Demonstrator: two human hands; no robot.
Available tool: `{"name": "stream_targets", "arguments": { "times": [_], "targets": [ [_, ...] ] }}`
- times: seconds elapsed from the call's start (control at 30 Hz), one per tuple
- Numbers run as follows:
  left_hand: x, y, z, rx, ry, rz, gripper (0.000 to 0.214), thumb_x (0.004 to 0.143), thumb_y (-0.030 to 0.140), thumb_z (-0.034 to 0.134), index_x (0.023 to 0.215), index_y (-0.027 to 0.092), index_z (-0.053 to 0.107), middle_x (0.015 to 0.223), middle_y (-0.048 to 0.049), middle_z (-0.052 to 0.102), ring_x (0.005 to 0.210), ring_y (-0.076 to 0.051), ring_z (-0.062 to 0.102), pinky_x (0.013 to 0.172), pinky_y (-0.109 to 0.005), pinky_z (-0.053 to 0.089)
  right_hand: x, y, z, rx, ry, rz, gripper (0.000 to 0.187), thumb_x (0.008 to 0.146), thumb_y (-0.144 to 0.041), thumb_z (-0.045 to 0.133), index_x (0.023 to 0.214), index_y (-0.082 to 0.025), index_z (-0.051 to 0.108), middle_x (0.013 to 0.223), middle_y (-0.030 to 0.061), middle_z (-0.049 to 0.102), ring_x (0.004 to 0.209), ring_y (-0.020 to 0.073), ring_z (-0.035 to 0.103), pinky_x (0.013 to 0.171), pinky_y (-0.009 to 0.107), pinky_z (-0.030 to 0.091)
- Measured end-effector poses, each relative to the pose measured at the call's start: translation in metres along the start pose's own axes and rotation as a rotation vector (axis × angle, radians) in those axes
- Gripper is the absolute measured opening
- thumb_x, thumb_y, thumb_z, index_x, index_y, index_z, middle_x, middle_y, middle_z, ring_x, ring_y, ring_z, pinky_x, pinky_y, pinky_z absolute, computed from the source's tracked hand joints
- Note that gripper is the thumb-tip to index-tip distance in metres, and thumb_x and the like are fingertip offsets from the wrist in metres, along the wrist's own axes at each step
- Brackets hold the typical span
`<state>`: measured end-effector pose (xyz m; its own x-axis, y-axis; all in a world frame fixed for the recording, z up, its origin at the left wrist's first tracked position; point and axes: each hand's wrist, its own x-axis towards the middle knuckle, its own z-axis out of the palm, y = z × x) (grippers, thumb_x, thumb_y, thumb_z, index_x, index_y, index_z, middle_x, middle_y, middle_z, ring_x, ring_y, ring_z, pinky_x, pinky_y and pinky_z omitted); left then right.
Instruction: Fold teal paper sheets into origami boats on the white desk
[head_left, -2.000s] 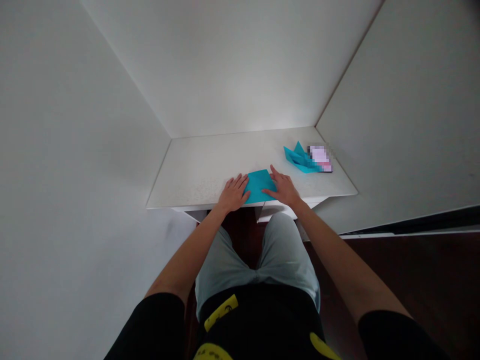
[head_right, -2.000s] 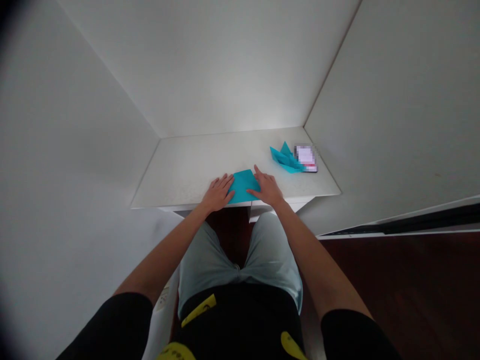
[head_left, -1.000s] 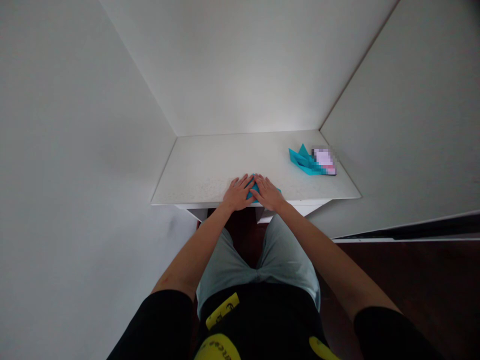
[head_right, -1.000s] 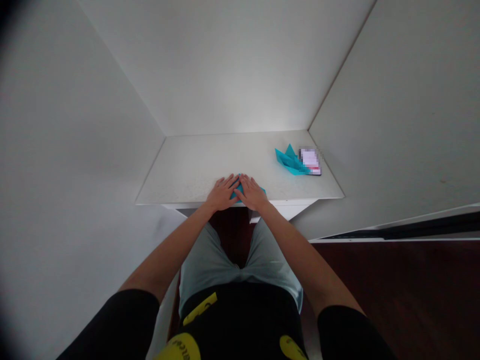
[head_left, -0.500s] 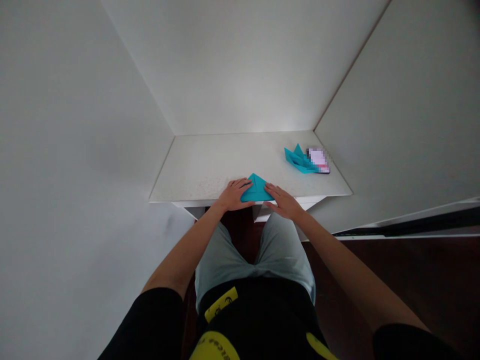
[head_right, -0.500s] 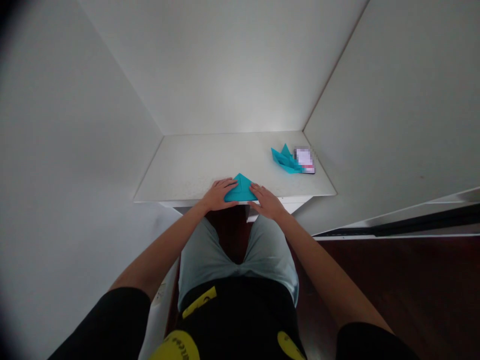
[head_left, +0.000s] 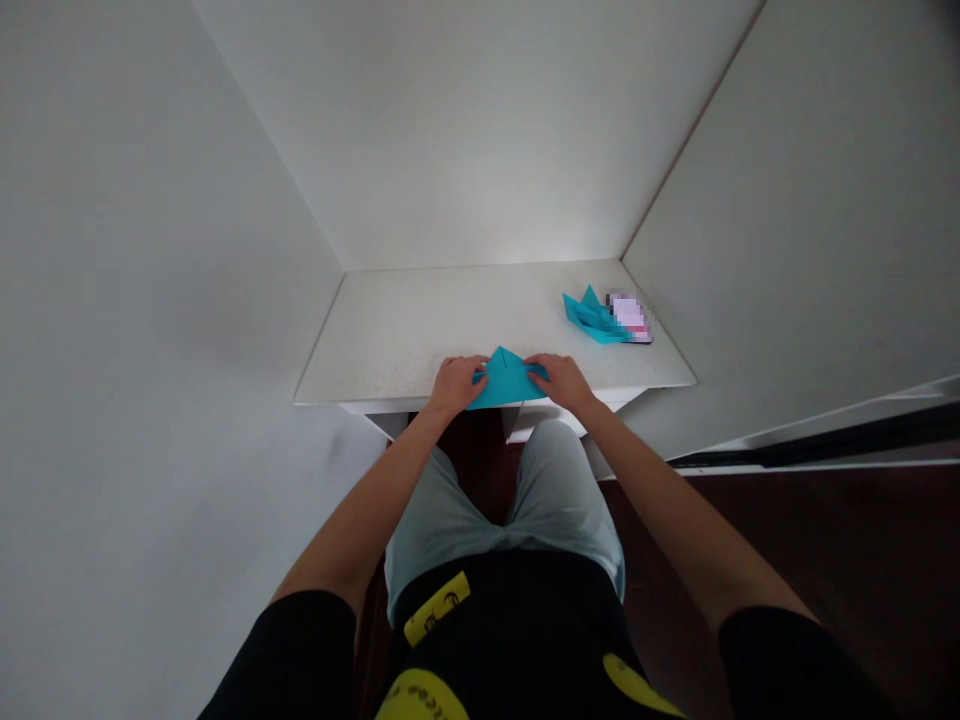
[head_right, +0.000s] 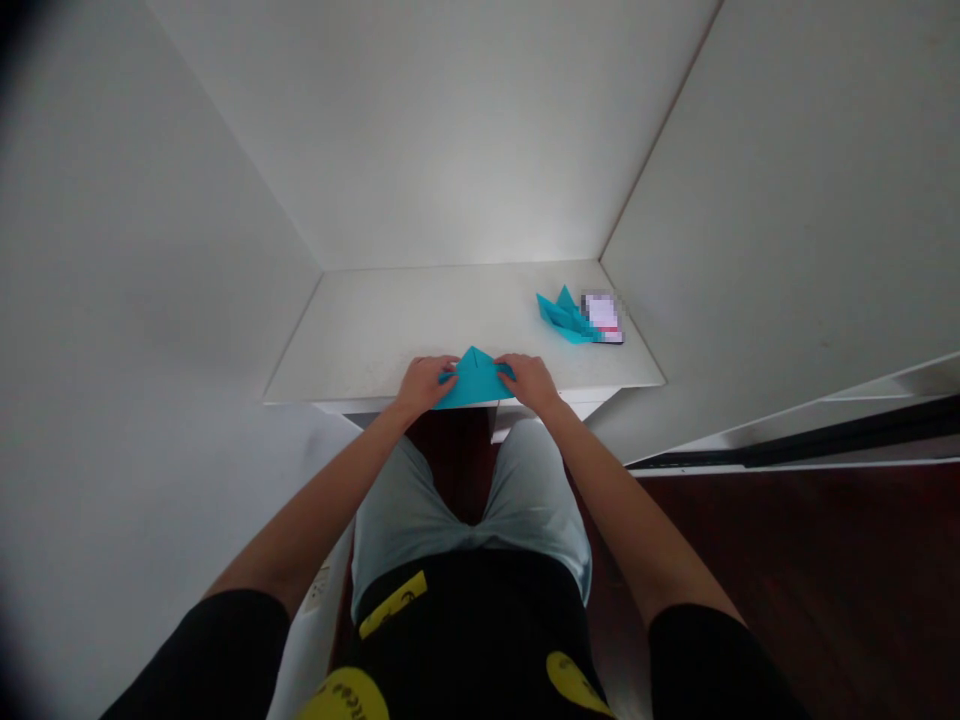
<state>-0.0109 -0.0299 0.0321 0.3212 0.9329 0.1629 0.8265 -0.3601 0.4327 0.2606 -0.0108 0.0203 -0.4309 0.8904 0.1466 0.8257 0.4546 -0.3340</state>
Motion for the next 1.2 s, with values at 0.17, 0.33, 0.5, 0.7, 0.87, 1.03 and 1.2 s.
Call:
{"name": "stream_targets", "arguments": {
  "times": [0.17, 0.33, 0.5, 0.7, 0.87, 1.03, 1.2],
  "targets": [
    [-0.014, 0.022, 0.022, 0.208, 0.002, 0.236, 0.043, 0.104, 0.014, 0.053, 0.142, 0.026, 0.071, 0.15, -0.0077, 0.071, 0.14, -0.026, 0.064, 0.122, -0.046, 0.045, 0.0, -0.019, 0.005, -0.15, 0.17, 0.051, 0.047, 0.102, -0.027, 0.064, 0.149, -0.022, 0.066, 0.144, 0.0174, 0.07, 0.13, 0.0375, 0.063, 0.108, 0.053, 0.047],
    [-0.034, 0.022, 0.045, 0.184, 0.006, 0.295, 0.057, 0.109, 0.042, 0.054, 0.161, 0.017, 0.054, 0.167, -0.0131, 0.055, 0.159, -0.028, 0.047, 0.133, -0.048, 0.037, -0.017, -0.029, 0.031, -0.114, 0.108, -0.177, 0.048, 0.11, -0.025, 0.047, 0.156, -0.027, 0.061, 0.157, 0.011, 0.065, 0.144, 0.0317, 0.058, 0.12, 0.053, 0.044],
    [-0.047, -0.001, 0.038, 0.199, -0.009, 0.279, 0.069, 0.107, 0.048, 0.058, 0.168, 0.02, 0.045, 0.178, -0.013, 0.038, 0.167, -0.03, 0.033, 0.136, -0.051, 0.033, -0.042, -0.008, 0.042, -0.06, 0.05, -0.241, 0.069, 0.112, -0.053, 0.044, 0.172, -0.019, 0.037, 0.175, 0.0144, 0.043, 0.162, 0.0323, 0.041, 0.133, 0.056, 0.034],
    [-0.06, -0.028, 0.028, 0.241, 0.015, 0.184, 0.066, 0.107, 0.034, 0.054, 0.17, 0.016, 0.042, 0.175, -0.0133, 0.042, 0.164, -0.029, 0.038, 0.137, -0.052, 0.031, -0.055, 0.023, 0.028, -0.091, 0.051, -0.175, 0.071, 0.11, -0.052, 0.05, 0.172, -0.019, 0.037, 0.176, 0.0146, 0.041, 0.162, 0.0329, 0.041, 0.134, 0.059, 0.03],
    [-0.064, -0.027, 0.016, 0.182, 0.028, 0.115, 0.054, 0.099, 0.015, 0.058, 0.152, 0.025, 0.065, 0.161, -0.0086, 0.062, 0.152, -0.027, 0.056, 0.133, -0.052, 0.036, -0.051, 0.009, 0.015, -0.056, 0.076, -0.069, 0.04, 0.105, -0.033, 0.06, 0.141, -0.022, 0.071, 0.151, 0.0136, 0.069, 0.138, 0.0354, 0.063, 0.114, 0.054, 0.047],
    [-0.042, -0.027, -0.026, -0.211, 0.114, -0.011, 0.029, 0.106, 0.041, 0.06, 0.105, 0.021, 0.081, 0.107, -0.008, 0.081, 0.1, -0.024, 0.075, 0.097, -0.04, 0.059, -0.032, 0.007, -0.016, 0.323, 0.099, 0.009, 0.034, 0.105, -0.051, 0.061, 0.099, -0.022, 0.078, 0.094, 0.0077, 0.08, 0.087, 0.0261, 0.071, 0.087, 0.041, 0.053],
    [-0.001, -0.039, -0.048, -0.603, 0.043, -0.077, 0.039, 0.096, 0.056, 0.068, 0.1, 0.018, 0.076, 0.085, -0.0019, 0.074, 0.079, -0.019, 0.066, 0.074, -0.031, 0.055, 0.004, 0.028, -0.026, 0.687, 0.085, 0.069, 0.041, 0.093, -0.063, 0.071, 0.094, -0.022, 0.075, 0.082, 0.0024, 0.074, 0.076, 0.021, 0.064, 0.071, 0.034, 0.051]
  ]
}}
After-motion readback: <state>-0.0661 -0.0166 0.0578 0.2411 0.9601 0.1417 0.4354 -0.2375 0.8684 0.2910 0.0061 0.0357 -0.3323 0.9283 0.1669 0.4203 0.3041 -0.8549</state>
